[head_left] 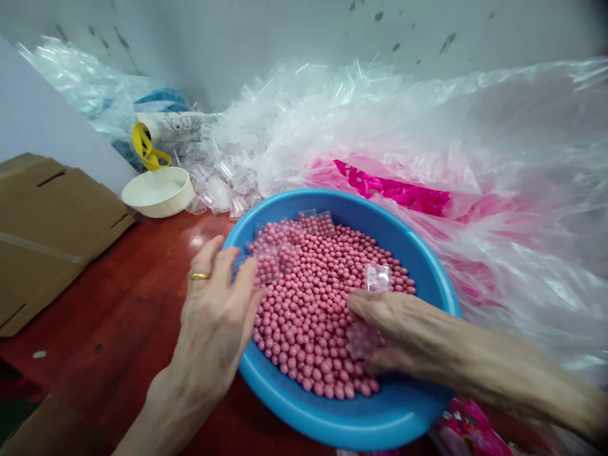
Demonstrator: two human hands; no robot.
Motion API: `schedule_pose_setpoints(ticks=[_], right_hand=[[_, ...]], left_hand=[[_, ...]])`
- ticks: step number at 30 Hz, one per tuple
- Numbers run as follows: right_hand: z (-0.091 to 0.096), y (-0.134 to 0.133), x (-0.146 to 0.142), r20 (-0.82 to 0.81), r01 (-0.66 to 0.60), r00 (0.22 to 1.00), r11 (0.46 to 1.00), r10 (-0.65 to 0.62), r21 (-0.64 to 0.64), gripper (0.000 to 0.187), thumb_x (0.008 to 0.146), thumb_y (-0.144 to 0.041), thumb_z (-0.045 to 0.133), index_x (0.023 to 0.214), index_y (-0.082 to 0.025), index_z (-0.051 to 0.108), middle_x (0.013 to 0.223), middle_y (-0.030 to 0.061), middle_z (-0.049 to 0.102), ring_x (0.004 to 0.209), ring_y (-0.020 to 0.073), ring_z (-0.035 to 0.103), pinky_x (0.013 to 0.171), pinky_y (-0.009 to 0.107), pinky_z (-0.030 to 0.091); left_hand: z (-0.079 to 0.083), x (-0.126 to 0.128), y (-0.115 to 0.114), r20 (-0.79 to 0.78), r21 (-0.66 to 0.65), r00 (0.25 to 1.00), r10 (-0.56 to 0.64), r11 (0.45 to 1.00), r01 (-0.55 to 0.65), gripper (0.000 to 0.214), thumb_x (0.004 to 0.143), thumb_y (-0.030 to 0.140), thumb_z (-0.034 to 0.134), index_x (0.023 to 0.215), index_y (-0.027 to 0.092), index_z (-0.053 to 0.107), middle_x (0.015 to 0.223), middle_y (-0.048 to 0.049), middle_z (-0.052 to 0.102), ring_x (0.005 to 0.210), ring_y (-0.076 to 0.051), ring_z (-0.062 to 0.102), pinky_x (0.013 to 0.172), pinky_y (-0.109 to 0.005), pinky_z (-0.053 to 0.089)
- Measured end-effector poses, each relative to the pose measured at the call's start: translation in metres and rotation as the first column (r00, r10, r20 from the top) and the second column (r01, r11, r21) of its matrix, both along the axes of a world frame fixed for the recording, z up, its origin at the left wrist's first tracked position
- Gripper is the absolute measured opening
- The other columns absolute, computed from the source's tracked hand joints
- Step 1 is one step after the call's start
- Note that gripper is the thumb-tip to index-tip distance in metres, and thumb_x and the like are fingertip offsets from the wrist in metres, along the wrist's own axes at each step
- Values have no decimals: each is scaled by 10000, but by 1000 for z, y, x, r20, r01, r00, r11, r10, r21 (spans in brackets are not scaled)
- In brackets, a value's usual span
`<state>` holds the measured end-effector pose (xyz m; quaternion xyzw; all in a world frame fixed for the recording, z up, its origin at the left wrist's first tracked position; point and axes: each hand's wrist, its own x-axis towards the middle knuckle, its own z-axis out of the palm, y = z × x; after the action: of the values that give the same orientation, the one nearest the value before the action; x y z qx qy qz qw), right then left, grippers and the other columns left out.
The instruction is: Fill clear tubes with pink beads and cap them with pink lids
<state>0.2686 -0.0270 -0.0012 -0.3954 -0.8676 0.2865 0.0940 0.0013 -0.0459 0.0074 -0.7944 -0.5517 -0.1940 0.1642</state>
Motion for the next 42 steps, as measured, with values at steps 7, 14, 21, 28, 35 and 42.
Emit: schedule_pose_setpoints(ticks=[7,14,21,28,35,42], right_hand=[[5,47,-43,-90,6,996,993,-16,-120,179,846,-353,583,805,-179,570,681,-19,613,615,127,539,586,254,379],[-24,61,-29,252,-57,968,978,5,201,190,834,-132,487,687,-171,601,762,85,611,811,223,513,773,367,371],[-24,40,-38,194,-78,980,981,44,175,249,857,-96,375,682,-188,526,827,79,588,781,191,520,694,301,407],[-42,32,-72,-112,-142,986,975,123,-171,213,716,-36,414,567,-189,410,617,-32,465,578,111,396,563,255,313],[-29,41,-61,-243,-72,969,889,-45,-452,128,706,-269,679,673,-147,656,582,-58,531,561,94,460,544,218,331],[-18,35,-56,-280,1,936,801,-211,-599,205,659,-360,748,720,-167,713,651,-43,643,619,119,549,627,229,401]], left_hand=[[-16,27,46,-272,-225,914,-302,943,244,394,838,24,421,1201,128,533,1336,-142,503,1286,-345,396,1029,-546,354],[-20,11,45,-353,-282,910,-217,952,118,340,840,-1,391,1119,85,565,1212,-179,583,1200,-349,480,947,-518,414],[-23,4,47,-315,-326,929,-195,941,87,323,851,33,427,1144,104,543,1242,-171,533,1086,-328,529,821,-417,495],[-25,3,47,-237,-325,950,-204,938,120,277,865,62,410,1089,122,562,1143,-162,562,1024,-309,542,774,-416,496],[-25,2,47,-240,-325,950,-198,939,113,252,869,91,430,1085,141,551,1091,-129,562,999,-290,543,775,-401,493],[-25,1,47,-209,-330,959,-193,937,117,236,863,91,434,1060,149,549,1071,-124,566,1009,-280,545,786,-405,497]])
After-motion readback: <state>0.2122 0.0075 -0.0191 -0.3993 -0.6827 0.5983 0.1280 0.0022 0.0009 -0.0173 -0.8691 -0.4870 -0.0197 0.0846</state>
